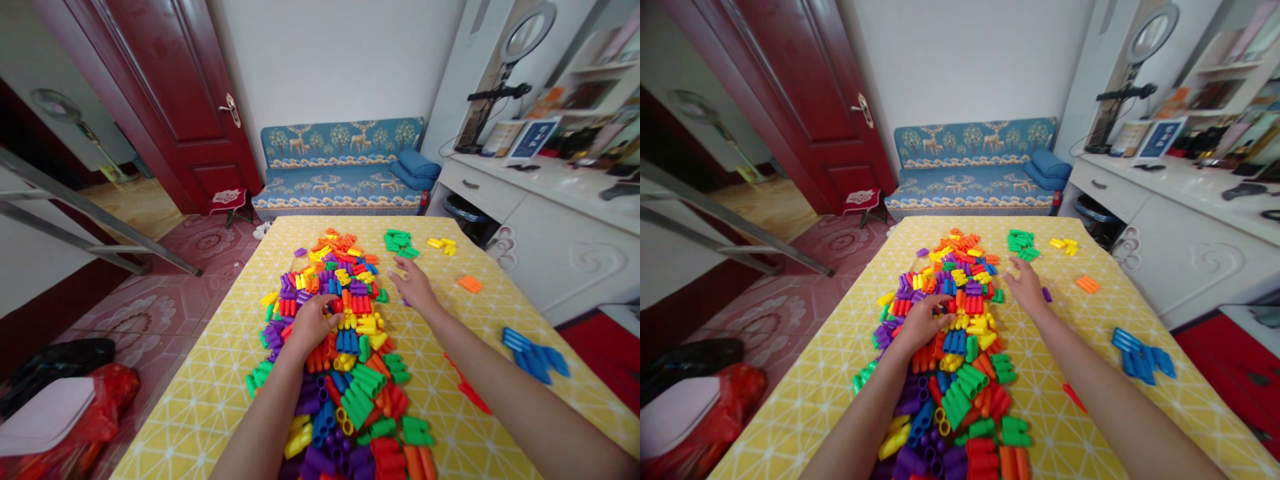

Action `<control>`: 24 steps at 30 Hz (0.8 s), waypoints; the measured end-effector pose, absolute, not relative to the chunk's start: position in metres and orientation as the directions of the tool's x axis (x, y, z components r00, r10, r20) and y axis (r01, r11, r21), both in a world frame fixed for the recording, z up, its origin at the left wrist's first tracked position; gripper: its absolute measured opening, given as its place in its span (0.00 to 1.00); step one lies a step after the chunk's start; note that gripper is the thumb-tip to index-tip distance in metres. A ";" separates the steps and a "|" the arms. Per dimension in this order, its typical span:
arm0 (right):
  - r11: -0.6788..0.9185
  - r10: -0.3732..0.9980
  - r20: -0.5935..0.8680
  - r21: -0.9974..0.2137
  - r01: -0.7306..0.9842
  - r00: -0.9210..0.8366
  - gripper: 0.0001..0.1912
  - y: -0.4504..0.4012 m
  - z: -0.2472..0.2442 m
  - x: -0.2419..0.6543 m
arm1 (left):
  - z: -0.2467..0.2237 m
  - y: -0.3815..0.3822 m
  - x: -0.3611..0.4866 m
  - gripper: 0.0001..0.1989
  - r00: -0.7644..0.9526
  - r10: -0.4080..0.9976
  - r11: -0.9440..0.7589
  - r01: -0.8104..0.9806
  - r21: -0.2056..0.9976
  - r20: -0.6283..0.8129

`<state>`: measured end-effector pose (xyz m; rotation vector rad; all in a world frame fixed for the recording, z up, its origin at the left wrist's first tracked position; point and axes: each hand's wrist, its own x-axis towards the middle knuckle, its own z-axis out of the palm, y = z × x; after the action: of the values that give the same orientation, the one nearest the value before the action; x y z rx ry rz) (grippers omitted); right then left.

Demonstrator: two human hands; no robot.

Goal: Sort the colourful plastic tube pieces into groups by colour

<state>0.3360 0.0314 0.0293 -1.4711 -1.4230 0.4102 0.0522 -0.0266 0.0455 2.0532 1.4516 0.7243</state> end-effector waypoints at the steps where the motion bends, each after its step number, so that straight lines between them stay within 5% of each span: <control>1: 0.210 0.916 0.351 -0.832 0.514 0.194 0.20 0.018 0.030 0.324 | 0.045 -0.026 0.052 0.21 0.285 0.950 -0.294 0.672 0.680 0.129; 9: 0.270 0.952 0.305 -0.846 0.461 0.002 0.25 -0.048 0.016 0.264 | 0.043 -0.026 0.053 0.22 0.275 0.954 -0.284 0.687 0.669 0.123; 17: 0.177 0.974 0.208 -0.947 0.266 0.090 0.20 -0.049 -0.001 0.265 | 0.049 -0.029 0.052 0.24 0.326 0.937 -0.332 0.719 0.611 0.125; 24: 0.190 0.969 0.223 -0.947 0.259 0.106 0.19 -0.050 -0.002 0.269 | 0.051 -0.029 0.053 0.22 0.303 0.946 -0.304 0.719 0.625 0.113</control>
<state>0.2686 -0.0501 -0.0019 -1.2862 -1.3775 0.8264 0.0532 -0.0293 0.0506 2.1139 1.4794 0.6555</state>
